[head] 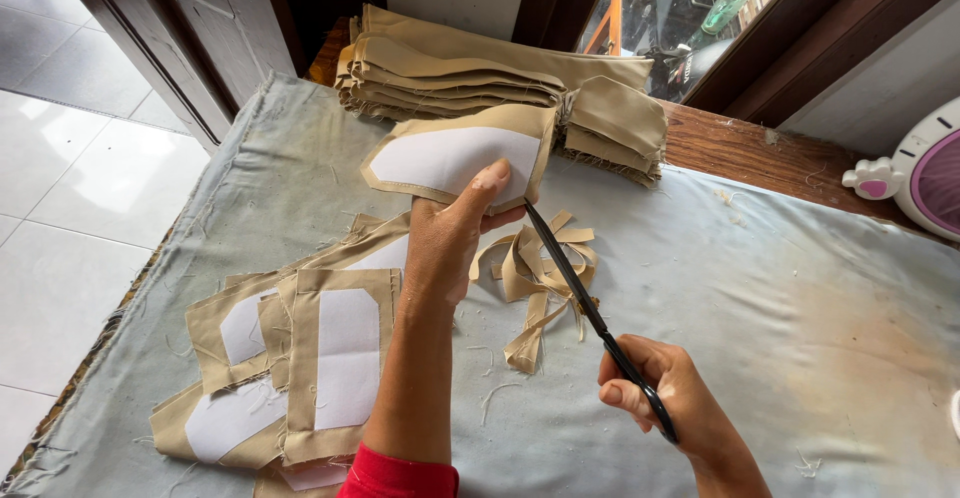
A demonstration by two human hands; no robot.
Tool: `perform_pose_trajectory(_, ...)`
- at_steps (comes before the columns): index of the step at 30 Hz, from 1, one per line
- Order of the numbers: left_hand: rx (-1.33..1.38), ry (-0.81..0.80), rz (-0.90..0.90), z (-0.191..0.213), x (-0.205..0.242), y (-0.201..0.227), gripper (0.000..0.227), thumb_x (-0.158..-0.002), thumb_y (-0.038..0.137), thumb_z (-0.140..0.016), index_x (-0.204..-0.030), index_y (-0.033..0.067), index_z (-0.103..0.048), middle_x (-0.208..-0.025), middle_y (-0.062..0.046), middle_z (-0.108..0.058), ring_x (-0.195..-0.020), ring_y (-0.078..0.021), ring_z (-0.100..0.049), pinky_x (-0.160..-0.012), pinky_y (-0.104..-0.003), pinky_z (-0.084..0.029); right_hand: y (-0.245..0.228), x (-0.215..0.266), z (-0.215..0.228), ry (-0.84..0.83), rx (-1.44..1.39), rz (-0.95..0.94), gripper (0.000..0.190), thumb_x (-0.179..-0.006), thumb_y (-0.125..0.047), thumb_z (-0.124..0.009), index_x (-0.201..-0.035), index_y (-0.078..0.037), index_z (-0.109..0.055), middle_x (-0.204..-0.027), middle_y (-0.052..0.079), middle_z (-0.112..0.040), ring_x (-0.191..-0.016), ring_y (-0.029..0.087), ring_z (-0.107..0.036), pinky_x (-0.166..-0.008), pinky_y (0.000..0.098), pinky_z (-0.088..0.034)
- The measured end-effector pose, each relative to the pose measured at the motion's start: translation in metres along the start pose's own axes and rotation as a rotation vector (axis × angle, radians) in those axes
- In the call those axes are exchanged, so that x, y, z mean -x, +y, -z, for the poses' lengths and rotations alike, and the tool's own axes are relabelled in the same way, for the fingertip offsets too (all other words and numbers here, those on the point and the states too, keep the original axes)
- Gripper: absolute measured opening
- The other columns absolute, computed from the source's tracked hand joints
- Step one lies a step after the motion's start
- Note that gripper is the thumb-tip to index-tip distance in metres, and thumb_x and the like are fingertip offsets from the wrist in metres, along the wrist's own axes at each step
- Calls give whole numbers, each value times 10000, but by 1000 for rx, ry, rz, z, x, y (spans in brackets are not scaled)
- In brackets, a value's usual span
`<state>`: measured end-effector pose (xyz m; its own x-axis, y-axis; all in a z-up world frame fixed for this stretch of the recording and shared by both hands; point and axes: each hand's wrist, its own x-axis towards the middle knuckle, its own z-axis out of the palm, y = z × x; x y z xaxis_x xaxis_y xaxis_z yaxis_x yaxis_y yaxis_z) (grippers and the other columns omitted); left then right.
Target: The person uses scissors to trim beige fabric pieces that have white paper templates attached. They cut along the template edges, remove the excess fabric, and then peel off the paper template from each piece.
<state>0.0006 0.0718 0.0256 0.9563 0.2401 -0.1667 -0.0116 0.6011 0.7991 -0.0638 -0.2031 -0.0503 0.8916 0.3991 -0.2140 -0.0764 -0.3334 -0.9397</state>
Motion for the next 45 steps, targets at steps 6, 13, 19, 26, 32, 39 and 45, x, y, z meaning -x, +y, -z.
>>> perform_pose_trajectory(6,39,17,2,-1,3,5,449,-771,168,-692,-1175,-29,-682,-993,-151,-728,-819,-331,-759,-825,-445,-682,-7,2,-3,38,2,-60,194,-751,-120,-759,-658,-12,-627,-553,43,-479,-406,138,-407,-398,289,-363)
perform_pose_trajectory(13,40,27,14,-2,3,5,463,-771,159,-684,-1195,-25,-663,-995,-161,-728,-809,-347,-764,-804,-430,-677,-4,1,-7,72,-42,-75,168,-787,-31,-715,-647,-4,-625,-488,12,-417,-367,119,-357,-367,278,-322)
perform_pose_trajectory(19,55,24,17,2,-4,-2,444,-769,178,-696,-1146,-57,-706,-984,-159,-737,-829,-340,-766,-823,-435,-677,1,1,-9,101,21,-28,199,-812,-13,-685,-624,-5,-618,-481,36,-494,-326,106,-392,-337,273,-348)
perform_pose_trajectory(26,102,73,-3,1,-7,-13,456,-714,204,-790,-1110,-19,-745,-1016,-93,-741,-892,-227,-718,-794,-412,-680,-7,2,-13,102,-2,22,202,-809,-97,-746,-663,-2,-645,-509,30,-496,-340,105,-430,-351,247,-343)
perform_pose_trajectory(32,165,27,32,0,1,-5,362,-762,189,-765,-979,-99,-748,-899,-164,-735,-842,-269,-722,-774,-423,-684,-9,9,-19,37,-45,134,320,-794,-279,-815,-712,-28,-634,-555,13,-489,-378,94,-441,-358,236,-371)
perform_pose_trajectory(39,116,-45,83,2,12,16,444,-770,218,-718,-1077,-102,-738,-953,-231,-773,-795,-319,-760,-792,-398,-675,1,9,-18,33,-99,146,323,-784,-284,-808,-758,-7,-645,-559,14,-482,-393,103,-430,-376,245,-335)
perform_pose_trajectory(45,62,-29,100,3,15,20,448,-759,232,-712,-1092,-62,-768,-963,-161,-771,-822,-283,-760,-831,-383,-678,0,7,-19,56,-62,138,269,-806,-203,-790,-699,-12,-633,-532,15,-465,-361,109,-413,-348,241,-329)
